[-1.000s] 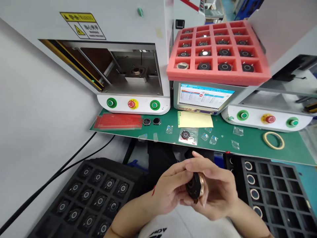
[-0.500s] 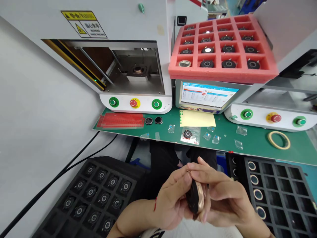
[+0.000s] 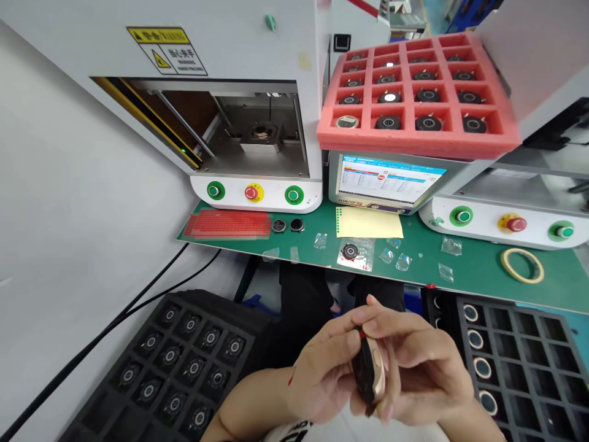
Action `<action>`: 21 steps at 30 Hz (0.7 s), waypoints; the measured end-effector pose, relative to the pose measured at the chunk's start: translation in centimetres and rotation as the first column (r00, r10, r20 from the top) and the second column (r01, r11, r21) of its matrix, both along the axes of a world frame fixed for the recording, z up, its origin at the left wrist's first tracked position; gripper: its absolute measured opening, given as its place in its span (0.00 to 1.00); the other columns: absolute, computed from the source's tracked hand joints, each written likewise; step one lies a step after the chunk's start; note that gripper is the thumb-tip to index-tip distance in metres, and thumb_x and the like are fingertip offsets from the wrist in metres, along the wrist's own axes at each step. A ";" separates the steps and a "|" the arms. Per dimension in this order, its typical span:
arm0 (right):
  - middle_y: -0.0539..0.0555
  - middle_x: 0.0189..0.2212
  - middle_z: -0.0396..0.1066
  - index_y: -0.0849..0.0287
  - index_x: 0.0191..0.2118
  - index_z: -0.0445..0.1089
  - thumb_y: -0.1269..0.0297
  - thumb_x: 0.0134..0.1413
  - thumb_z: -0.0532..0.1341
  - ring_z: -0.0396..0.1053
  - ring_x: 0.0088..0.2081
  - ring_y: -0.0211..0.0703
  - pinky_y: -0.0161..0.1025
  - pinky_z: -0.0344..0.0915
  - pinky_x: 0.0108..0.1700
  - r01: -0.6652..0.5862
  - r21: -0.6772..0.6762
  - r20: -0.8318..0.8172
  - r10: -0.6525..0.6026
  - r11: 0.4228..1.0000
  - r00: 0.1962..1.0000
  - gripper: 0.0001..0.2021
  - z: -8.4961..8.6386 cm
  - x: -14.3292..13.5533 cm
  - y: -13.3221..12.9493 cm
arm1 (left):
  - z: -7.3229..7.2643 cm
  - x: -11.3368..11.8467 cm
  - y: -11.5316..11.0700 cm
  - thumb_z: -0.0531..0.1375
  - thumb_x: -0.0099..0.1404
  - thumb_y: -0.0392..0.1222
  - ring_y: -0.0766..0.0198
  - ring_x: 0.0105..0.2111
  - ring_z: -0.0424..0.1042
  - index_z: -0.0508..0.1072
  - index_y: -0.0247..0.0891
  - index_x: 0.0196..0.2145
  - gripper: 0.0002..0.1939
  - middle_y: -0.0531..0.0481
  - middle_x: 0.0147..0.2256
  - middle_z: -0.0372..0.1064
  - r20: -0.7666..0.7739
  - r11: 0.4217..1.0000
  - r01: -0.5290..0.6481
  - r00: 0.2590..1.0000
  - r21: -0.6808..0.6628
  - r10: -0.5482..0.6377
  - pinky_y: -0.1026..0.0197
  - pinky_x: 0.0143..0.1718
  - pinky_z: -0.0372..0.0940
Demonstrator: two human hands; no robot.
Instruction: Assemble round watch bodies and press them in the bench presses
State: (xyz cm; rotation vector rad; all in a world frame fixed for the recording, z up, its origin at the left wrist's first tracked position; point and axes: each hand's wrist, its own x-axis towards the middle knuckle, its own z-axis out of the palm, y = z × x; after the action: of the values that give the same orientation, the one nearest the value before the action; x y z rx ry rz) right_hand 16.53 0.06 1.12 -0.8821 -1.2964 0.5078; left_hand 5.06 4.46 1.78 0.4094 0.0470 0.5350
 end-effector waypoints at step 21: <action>0.57 0.45 0.75 0.51 0.51 0.62 0.61 0.48 0.70 0.75 0.46 0.51 0.56 0.69 0.57 -0.089 0.002 -0.034 0.089 0.996 0.995 0.25 -2.5 1.3 0.1 | -0.3 0.8 0.4 0.54 0.67 0.52 0.72 0.15 0.55 0.65 0.35 0.34 0.15 0.54 0.19 0.61 -0.181 0.999 0.002 0.983 -0.039 -0.009 0.70 0.14 0.46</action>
State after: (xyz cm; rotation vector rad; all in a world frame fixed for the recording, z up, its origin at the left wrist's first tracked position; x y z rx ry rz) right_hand 17.82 0.14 -1.41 -0.8147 -1.3085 0.5902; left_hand 5.81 4.86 1.52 0.4191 0.2310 0.4897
